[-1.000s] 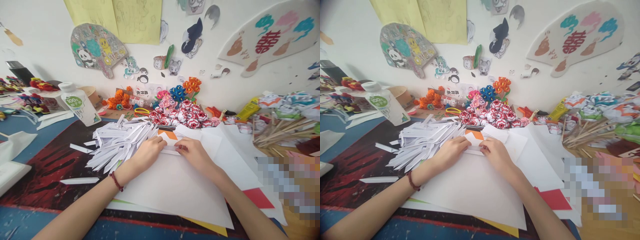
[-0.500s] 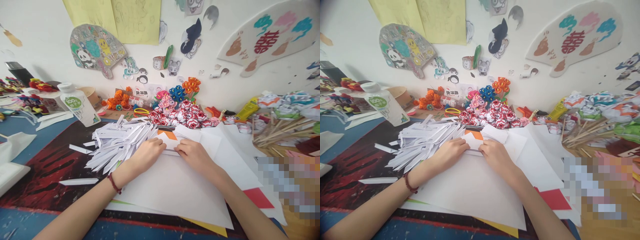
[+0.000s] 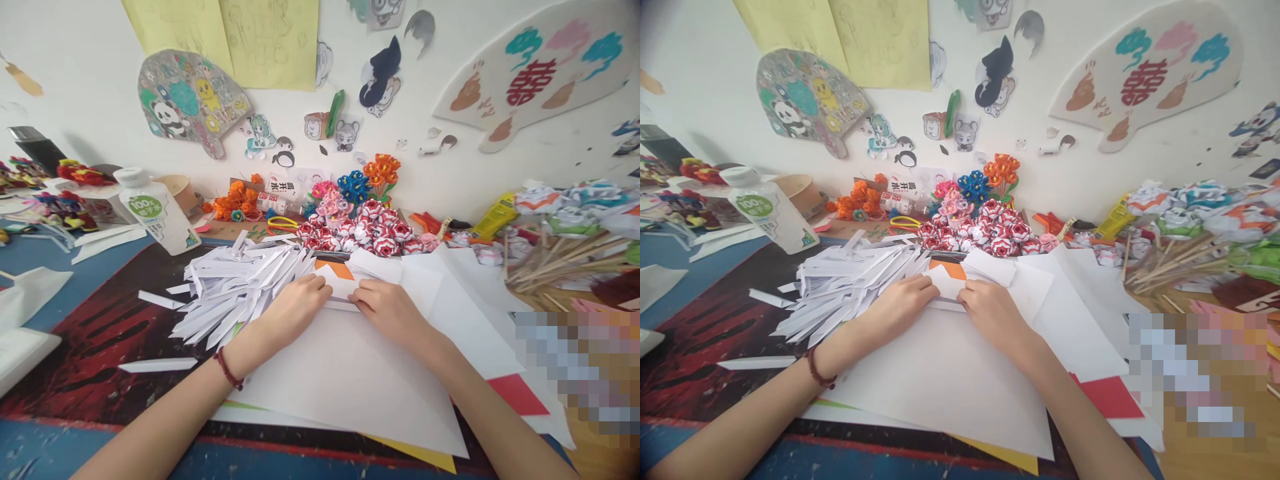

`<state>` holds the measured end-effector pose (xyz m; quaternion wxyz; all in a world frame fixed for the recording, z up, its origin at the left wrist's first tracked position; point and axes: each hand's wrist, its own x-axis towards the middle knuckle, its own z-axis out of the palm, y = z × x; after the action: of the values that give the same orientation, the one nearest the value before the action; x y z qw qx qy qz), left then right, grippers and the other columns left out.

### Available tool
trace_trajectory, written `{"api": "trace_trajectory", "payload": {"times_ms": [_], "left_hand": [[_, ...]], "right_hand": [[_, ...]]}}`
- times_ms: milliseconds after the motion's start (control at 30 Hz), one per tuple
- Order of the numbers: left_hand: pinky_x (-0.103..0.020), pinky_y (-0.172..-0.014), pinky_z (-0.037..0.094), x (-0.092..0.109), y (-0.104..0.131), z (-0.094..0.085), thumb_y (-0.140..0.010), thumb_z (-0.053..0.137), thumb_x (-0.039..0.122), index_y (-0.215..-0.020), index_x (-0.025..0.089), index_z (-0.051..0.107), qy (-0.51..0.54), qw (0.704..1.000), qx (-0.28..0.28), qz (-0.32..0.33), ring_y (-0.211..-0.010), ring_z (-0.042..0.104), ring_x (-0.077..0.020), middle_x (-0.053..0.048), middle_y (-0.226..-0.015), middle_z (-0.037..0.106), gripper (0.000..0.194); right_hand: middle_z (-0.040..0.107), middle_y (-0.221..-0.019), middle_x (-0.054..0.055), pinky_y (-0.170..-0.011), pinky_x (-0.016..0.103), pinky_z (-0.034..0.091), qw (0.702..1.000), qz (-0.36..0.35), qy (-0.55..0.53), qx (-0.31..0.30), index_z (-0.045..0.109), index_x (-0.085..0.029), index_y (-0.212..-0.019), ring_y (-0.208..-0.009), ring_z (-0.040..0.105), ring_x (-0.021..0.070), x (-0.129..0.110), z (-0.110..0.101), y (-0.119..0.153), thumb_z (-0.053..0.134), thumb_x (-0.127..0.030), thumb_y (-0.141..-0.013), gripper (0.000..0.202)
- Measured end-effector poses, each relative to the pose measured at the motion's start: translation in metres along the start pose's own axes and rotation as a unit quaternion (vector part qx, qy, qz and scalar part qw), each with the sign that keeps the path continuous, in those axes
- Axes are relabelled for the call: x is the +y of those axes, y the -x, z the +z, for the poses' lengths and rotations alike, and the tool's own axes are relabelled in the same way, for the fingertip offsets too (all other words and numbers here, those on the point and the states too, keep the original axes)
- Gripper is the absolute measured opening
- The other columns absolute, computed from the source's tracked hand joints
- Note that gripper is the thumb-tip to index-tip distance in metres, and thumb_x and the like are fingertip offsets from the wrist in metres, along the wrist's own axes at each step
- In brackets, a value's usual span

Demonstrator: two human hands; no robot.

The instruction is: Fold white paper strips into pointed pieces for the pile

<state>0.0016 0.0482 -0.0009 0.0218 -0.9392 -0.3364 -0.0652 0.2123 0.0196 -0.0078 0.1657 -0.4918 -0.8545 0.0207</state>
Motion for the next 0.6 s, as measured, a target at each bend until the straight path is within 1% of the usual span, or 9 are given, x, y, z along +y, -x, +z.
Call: {"api": "trace_trajectory", "payload": {"times_ms": [100,233,333,600], "left_hand": [[-0.031,-0.073,0.044,-0.0006,0.0000,0.0002,-0.092,0.044,0.015,-0.088,0.017,0.054,-0.006,1.000,0.005,0.006,-0.084,0.053,-0.0191,-0.005,-0.090,0.058,0.011],[-0.031,-0.069,0.043,-0.0012,-0.0003,-0.0014,-0.093,0.044,0.015,-0.085,0.016,0.053,-0.033,0.999,-0.010,0.022,-0.081,0.053,-0.0192,-0.006,-0.089,0.058,0.012],[-0.032,-0.067,0.043,-0.0018,-0.0004,-0.0019,-0.092,0.045,0.014,-0.085,0.015,0.053,-0.056,0.998,-0.009,0.031,-0.080,0.052,-0.0197,-0.006,-0.088,0.057,0.011],[-0.034,-0.064,0.040,0.0006,-0.0010,-0.0024,-0.089,0.046,0.008,-0.083,0.013,0.054,-0.147,0.985,0.000,0.093,-0.078,0.051,-0.0226,-0.009,-0.085,0.057,0.011]], "right_hand": [[0.063,-0.074,0.003,-0.063,0.026,0.039,1.000,-0.004,0.011,-0.006,0.068,-0.018,-0.080,-0.072,0.059,0.0160,-0.0005,-0.0005,-0.0001,0.046,-0.009,-0.091,0.026],[0.064,-0.075,0.004,-0.063,0.027,0.039,1.000,-0.006,0.017,-0.008,0.068,-0.017,-0.080,-0.072,0.059,0.0160,-0.0002,-0.0014,-0.0007,0.045,-0.008,-0.091,0.027],[0.064,-0.076,0.004,-0.062,0.026,0.038,1.000,-0.003,0.019,-0.012,0.069,-0.017,-0.081,-0.072,0.059,0.0159,0.0005,-0.0015,-0.0013,0.045,-0.008,-0.091,0.027],[0.063,-0.073,0.003,-0.060,0.025,0.036,1.000,-0.004,-0.005,0.000,0.068,-0.019,-0.078,-0.068,0.057,0.0142,-0.0001,-0.0021,-0.0006,0.046,-0.009,-0.090,0.027]]}}
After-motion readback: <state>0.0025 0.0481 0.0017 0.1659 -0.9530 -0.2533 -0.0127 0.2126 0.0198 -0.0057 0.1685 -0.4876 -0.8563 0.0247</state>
